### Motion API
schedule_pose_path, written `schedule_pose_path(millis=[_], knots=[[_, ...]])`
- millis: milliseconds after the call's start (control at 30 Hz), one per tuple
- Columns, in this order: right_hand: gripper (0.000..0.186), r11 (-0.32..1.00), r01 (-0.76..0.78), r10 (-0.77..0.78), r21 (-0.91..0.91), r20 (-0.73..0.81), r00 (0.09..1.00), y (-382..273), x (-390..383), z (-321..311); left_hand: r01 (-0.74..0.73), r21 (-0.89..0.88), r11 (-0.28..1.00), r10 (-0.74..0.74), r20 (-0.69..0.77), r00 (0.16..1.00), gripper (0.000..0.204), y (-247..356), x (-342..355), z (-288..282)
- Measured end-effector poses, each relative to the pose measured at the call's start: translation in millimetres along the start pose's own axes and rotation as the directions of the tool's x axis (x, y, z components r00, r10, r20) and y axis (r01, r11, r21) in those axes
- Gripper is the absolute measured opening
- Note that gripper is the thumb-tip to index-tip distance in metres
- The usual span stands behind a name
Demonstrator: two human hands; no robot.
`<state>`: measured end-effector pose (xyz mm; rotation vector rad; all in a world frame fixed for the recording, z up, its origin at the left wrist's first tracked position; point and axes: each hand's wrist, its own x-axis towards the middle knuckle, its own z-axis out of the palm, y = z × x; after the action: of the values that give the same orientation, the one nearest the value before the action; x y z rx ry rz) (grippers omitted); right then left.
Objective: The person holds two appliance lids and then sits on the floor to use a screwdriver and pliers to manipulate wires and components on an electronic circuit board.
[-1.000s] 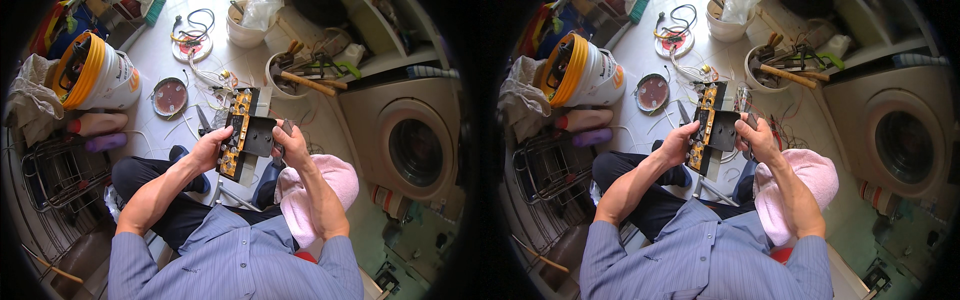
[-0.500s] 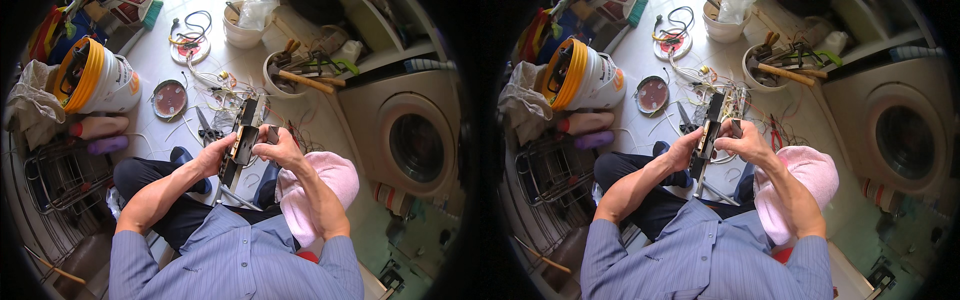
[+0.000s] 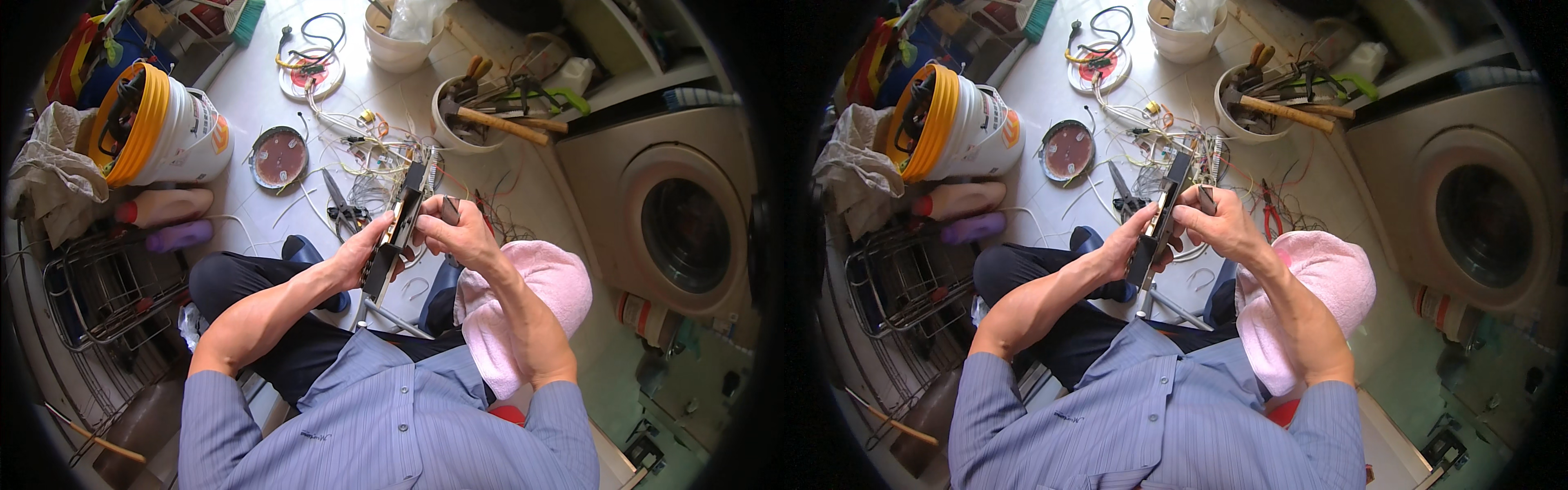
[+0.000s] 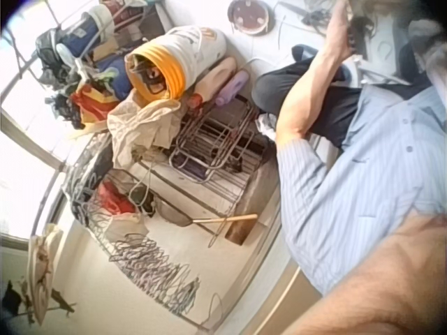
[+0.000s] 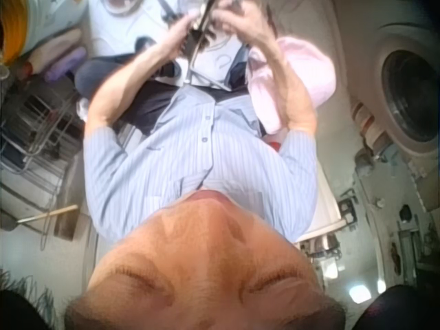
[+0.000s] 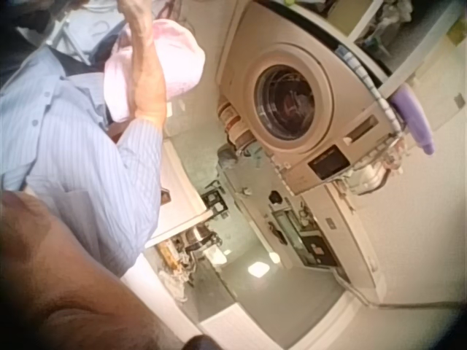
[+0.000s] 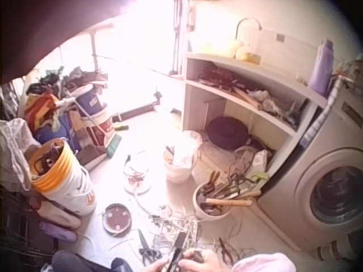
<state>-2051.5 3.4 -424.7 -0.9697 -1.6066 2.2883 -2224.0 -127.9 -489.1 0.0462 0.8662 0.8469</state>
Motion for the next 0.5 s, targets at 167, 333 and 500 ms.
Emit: schedule_pose_path(millis=[167, 333, 500], knots=[[0.018, 1.000, 0.005, -0.005, 0.026, 0.022, 1.000, 4, 2, 0, 0.042, -0.017, 0.999, -0.041, 0.055, 0.998, 0.076, -3, 1, -3], [0.021, 0.999, -0.051, 0.051, 0.010, -0.015, 0.999, -4, 2, 5, 0.069, -0.077, 0.995, -0.067, 0.024, 0.997, 0.069, -7, -1, 1], [0.019, 0.998, -0.062, 0.062, 0.034, -0.020, 0.998, 1, 3, 9, 0.097, -0.083, 0.992, -0.089, 0.095, 0.991, 0.072, -12, 1, -4]])
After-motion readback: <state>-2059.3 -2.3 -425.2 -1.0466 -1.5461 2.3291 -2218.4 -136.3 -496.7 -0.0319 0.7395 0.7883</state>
